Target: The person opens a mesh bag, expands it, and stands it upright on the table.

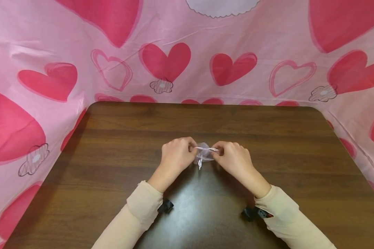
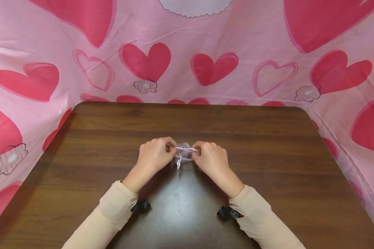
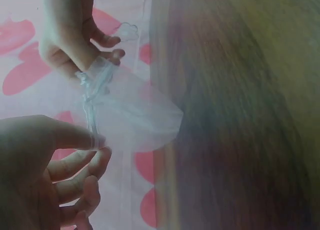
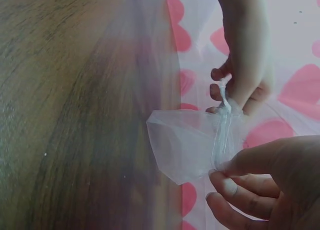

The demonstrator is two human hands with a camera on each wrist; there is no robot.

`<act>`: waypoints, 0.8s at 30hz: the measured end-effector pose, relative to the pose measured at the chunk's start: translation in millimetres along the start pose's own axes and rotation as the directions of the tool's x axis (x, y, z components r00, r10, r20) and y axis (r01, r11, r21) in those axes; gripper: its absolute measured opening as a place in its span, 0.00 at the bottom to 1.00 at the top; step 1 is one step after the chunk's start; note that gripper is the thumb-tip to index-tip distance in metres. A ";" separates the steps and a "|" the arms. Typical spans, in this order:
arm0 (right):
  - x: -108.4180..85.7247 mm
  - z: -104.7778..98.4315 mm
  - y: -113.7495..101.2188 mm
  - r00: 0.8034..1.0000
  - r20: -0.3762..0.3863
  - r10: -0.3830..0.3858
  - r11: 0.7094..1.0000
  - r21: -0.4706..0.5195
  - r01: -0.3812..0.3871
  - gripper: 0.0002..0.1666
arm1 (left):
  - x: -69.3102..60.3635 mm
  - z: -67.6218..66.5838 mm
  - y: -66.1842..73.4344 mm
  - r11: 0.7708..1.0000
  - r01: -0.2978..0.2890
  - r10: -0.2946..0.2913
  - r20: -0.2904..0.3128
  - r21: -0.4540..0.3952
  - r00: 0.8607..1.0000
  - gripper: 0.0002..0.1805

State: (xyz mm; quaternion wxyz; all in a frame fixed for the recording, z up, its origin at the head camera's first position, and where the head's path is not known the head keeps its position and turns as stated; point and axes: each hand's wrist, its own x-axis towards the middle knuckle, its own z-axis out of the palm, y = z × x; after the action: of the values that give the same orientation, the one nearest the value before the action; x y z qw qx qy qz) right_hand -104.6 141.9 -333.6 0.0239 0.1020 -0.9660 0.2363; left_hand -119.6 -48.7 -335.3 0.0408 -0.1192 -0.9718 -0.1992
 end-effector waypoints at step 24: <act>-0.6 -5.6 2.9 0.999 -0.012 -0.045 0.997 0.061 0.046 0.10 | 4.7 -7.3 -5.4 0.999 -0.009 0.010 0.035 -0.047 0.999 0.05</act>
State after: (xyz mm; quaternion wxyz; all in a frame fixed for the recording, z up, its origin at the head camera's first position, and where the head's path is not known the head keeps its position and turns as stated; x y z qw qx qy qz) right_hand -104.6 147.0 -330.0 0.0311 0.1233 -0.9557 0.2656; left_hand -125.2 -55.4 -330.1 0.0220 -0.1283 -0.9669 -0.2195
